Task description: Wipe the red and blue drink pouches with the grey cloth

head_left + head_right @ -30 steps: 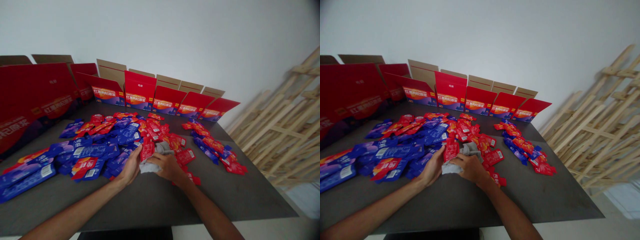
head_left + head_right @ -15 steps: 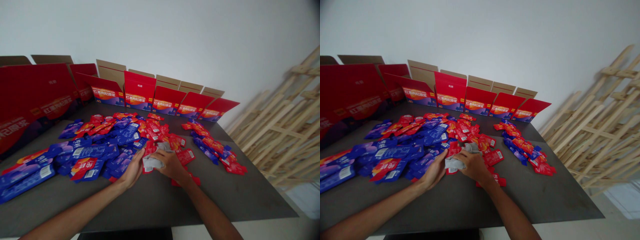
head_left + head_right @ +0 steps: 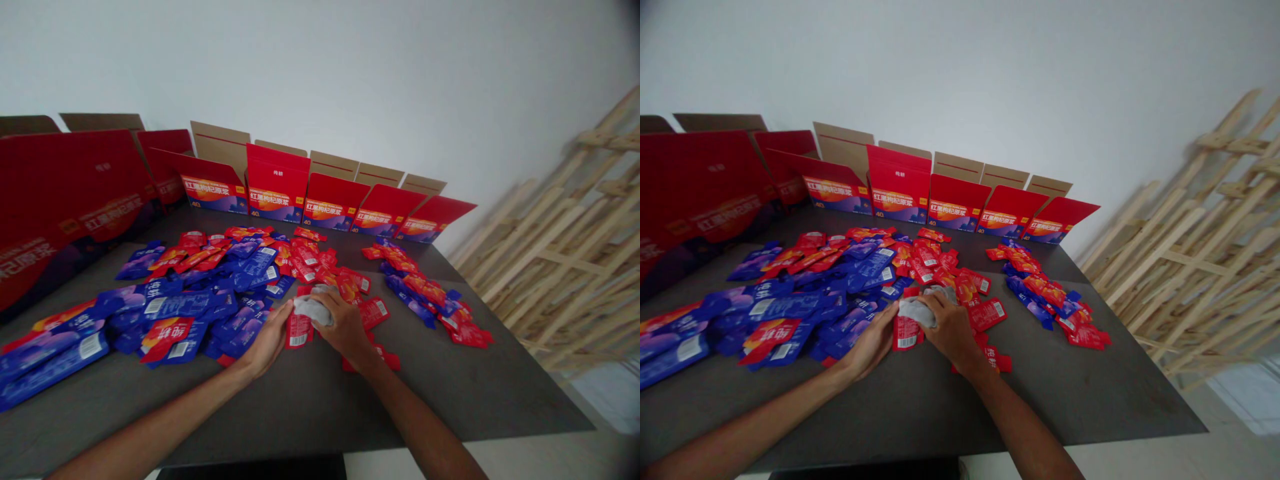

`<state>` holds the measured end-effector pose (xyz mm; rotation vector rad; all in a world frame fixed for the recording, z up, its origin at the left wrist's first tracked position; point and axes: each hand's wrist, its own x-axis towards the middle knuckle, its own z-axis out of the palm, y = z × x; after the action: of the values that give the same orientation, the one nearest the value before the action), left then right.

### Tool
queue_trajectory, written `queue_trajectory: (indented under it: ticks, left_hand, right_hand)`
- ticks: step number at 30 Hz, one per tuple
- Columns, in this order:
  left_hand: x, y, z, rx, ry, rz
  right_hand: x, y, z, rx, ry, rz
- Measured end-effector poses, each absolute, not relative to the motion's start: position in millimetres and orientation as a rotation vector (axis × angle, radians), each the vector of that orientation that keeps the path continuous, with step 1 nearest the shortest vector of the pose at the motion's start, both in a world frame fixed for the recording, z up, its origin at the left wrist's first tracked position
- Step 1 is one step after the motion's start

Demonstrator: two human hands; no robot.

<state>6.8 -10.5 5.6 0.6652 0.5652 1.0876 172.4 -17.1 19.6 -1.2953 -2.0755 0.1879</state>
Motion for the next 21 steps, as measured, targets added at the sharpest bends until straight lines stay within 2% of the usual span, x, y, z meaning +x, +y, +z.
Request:
queue_trajectory:
  ticks: [5, 11, 17, 21]
  left_hand:
    - [5, -8, 8, 0.664, 0.560, 1.135]
    - [2, -6, 13, 0.626, 0.532, 1.192]
    - [3, -7, 7, 0.710, 0.531, 1.132]
    - [1, -2, -3, 0.898, 0.599, 1.155]
  right_hand:
    - [175, -13, 25, -1.277, -1.878, 0.358]
    - [182, -12, 26, -1.322, -1.949, 0.749]
    - [179, -12, 27, -1.346, -1.884, 0.718]
    - [206, 5, 35, -1.423, -1.436, 0.863]
